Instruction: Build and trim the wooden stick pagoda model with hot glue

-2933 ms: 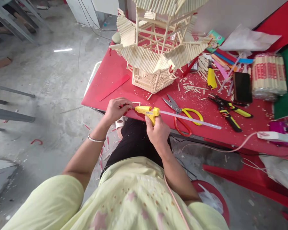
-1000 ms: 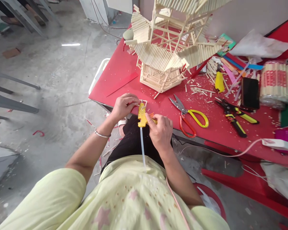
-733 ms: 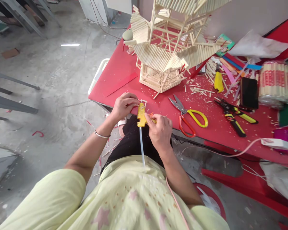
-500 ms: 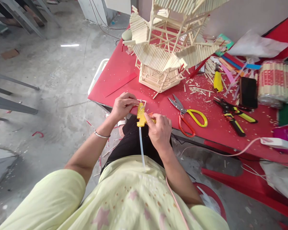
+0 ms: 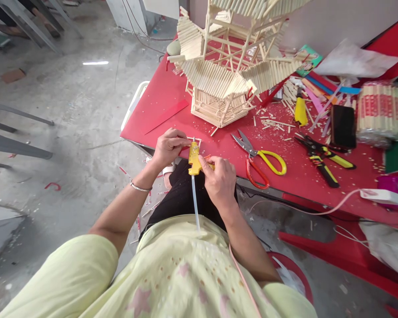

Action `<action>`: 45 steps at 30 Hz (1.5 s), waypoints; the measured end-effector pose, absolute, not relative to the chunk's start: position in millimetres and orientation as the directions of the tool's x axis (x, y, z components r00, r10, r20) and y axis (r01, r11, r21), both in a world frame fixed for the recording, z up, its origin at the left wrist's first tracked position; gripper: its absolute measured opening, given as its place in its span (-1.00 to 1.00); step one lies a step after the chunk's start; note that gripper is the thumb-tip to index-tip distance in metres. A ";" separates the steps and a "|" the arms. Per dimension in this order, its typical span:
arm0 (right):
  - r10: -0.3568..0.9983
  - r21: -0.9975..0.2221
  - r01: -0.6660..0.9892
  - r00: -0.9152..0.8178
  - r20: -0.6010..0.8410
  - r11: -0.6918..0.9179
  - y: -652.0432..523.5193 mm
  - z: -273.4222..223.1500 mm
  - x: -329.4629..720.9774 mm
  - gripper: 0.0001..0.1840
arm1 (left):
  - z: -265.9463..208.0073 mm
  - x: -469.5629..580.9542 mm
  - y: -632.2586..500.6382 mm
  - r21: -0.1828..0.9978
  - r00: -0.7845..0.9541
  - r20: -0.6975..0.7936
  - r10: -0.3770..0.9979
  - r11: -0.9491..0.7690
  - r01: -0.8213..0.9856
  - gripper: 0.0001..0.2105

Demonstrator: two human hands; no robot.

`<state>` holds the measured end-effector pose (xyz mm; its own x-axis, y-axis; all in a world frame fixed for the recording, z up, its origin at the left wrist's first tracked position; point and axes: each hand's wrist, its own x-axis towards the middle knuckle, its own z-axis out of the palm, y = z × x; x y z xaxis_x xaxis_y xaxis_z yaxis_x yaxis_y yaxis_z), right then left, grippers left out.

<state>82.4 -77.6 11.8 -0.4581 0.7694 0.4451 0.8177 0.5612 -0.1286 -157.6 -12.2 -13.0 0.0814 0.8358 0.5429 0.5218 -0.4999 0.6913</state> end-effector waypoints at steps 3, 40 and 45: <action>0.780 -0.136 0.821 -0.457 0.427 0.555 -77.6 11.7 82.5 -0.43 | -13.7 -158.1 -12.7 0.672 0.096 0.571 0.815 -0.531 0.516 -0.77; 0.908 -0.627 0.682 -0.138 0.396 0.377 -71.6 16.5 86.5 -0.52 | -16.7 -160.9 -9.3 0.530 0.166 0.704 0.690 -0.667 0.525 -0.74; 0.936 -0.666 0.684 -0.070 0.344 0.296 -61.9 16.6 85.6 -0.43 | -14.7 -159.1 -10.3 0.557 0.151 0.672 0.725 -0.629 0.543 -0.75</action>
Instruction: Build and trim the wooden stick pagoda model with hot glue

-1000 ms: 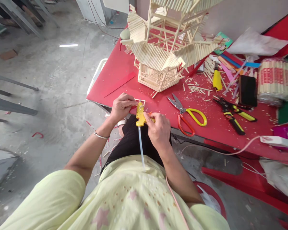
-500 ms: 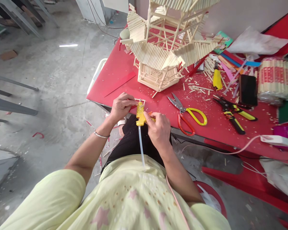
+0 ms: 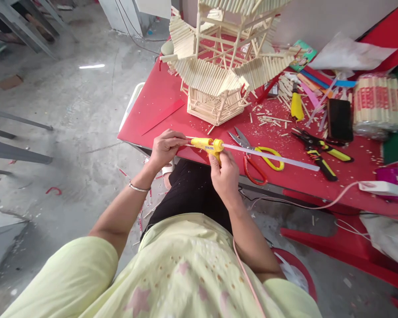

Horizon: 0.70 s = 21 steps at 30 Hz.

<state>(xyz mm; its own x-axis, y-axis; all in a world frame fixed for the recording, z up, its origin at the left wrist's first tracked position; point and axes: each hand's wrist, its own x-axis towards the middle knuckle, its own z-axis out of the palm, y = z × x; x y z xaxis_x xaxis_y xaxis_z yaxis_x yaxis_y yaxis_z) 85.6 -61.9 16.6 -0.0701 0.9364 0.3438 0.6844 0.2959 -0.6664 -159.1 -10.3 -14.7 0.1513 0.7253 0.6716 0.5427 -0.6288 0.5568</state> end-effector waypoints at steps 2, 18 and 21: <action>0.943 -0.676 0.685 -0.048 0.330 0.271 -58.9 14.4 85.4 -0.40 | -14.1 -158.4 -10.5 0.562 0.140 0.670 0.729 -0.621 0.547 -0.76; 0.978 -0.688 0.706 -0.036 0.206 0.170 -47.8 17.1 85.4 -0.29 | -9.3 -158.0 -8.5 0.512 0.169 0.678 0.715 -0.625 0.590 -0.80; 0.980 -0.683 0.713 -0.034 0.195 0.161 -45.7 17.8 84.8 -0.32 | -11.1 -159.4 -8.4 0.521 0.155 0.666 0.729 -0.605 0.602 -0.81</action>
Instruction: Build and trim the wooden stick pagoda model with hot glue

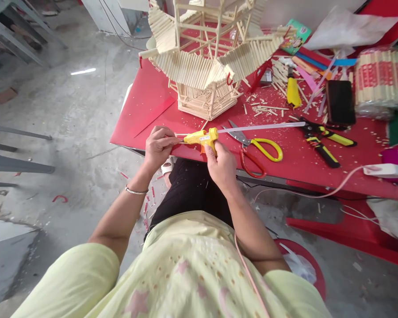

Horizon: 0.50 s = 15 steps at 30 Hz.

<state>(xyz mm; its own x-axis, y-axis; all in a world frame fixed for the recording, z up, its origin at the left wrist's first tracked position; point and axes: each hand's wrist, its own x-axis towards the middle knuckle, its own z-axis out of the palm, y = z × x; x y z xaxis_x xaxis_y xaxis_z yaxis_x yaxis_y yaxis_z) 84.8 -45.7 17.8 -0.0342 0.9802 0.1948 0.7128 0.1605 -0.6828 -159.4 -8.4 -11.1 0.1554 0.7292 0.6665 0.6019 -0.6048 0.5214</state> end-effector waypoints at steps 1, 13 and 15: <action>0.980 -0.682 0.713 -0.037 0.194 0.162 -45.2 18.0 84.7 -0.33 | -11.9 -159.9 -8.3 0.525 0.154 0.662 0.734 -0.600 0.603 -0.82; 0.990 -0.695 0.707 -0.067 0.122 0.133 -40.0 23.8 88.3 -0.36 | -17.4 -162.4 -7.6 0.559 0.132 0.645 0.753 -0.583 0.590 -0.81; 0.990 -0.693 0.709 -0.067 0.124 0.134 -38.9 23.8 88.2 -0.36 | -17.4 -162.2 -7.5 0.556 0.131 0.655 0.744 -0.592 0.583 -0.81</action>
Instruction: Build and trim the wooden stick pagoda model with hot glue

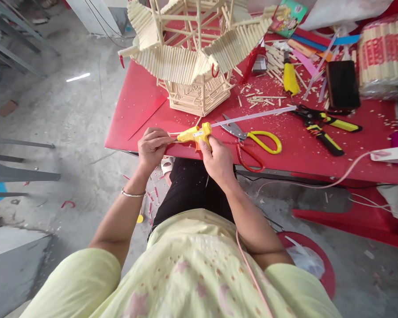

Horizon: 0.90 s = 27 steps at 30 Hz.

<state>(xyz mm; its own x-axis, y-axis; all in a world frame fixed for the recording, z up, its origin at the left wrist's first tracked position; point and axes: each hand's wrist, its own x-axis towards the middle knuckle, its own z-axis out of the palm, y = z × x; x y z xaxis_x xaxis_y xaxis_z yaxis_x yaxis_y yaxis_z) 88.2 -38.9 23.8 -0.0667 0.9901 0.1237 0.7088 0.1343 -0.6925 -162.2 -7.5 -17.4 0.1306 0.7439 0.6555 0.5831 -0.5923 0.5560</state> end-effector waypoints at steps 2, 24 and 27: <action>0.990 -0.699 0.702 -0.070 0.120 0.134 -38.0 23.9 88.2 -0.38 | -17.0 -161.8 -7.5 0.559 0.130 0.656 0.743 -0.594 0.578 -0.80; 0.993 -0.701 0.703 -0.075 0.090 0.117 -34.0 24.2 89.5 -0.39 | -11.5 -161.0 -14.7 0.463 0.212 0.674 0.707 -0.629 0.625 -0.79; 0.993 -0.707 0.697 -0.082 0.086 0.119 -33.3 24.3 90.0 -0.38 | -10.4 -162.6 -15.5 0.428 0.203 0.686 0.699 -0.613 0.664 -0.79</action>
